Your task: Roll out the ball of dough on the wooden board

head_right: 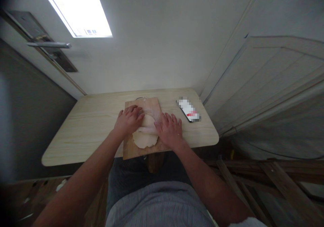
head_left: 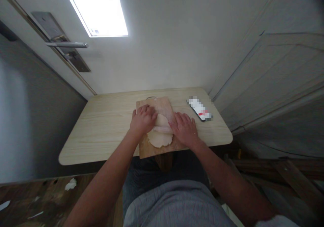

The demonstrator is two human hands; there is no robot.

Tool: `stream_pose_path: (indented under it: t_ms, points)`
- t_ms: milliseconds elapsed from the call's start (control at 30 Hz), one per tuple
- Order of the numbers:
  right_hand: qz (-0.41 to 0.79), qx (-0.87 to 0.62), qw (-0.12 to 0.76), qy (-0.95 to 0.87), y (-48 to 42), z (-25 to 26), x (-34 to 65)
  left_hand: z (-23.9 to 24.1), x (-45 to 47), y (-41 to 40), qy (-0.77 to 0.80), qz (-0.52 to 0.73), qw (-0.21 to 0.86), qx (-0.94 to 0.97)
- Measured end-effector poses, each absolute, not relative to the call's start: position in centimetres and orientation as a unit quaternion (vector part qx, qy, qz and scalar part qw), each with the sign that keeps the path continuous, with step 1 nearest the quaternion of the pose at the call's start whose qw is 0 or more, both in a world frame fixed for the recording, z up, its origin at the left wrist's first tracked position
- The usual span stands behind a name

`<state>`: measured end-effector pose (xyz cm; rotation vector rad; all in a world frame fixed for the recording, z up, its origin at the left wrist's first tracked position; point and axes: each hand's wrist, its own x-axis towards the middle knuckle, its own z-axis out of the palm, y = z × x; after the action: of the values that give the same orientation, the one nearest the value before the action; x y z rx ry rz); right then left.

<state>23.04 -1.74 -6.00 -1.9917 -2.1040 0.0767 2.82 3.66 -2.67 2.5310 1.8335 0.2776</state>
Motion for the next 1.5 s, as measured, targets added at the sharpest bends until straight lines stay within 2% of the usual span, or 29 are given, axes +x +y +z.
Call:
stream_pose_path:
  t_ms: [333, 567, 1500]
  points:
    - [0.024, -0.655, 0.139, -0.742, -8.8, -5.9, 22.2, -3.2, 2.2, -4.0, 0.622, 0.117, -0.025, 0.774]
    - [0.023, -0.66, 0.155, -0.735, -9.9, -6.4, 21.9, -3.3, 2.0, -6.8, 0.631, 0.099, -0.022, 0.769]
    - [0.013, -0.672, 0.127, -0.729, 3.0, -4.6, 20.5, -3.5, 1.4, 3.6, 0.651, 0.094, 0.002, 0.753]
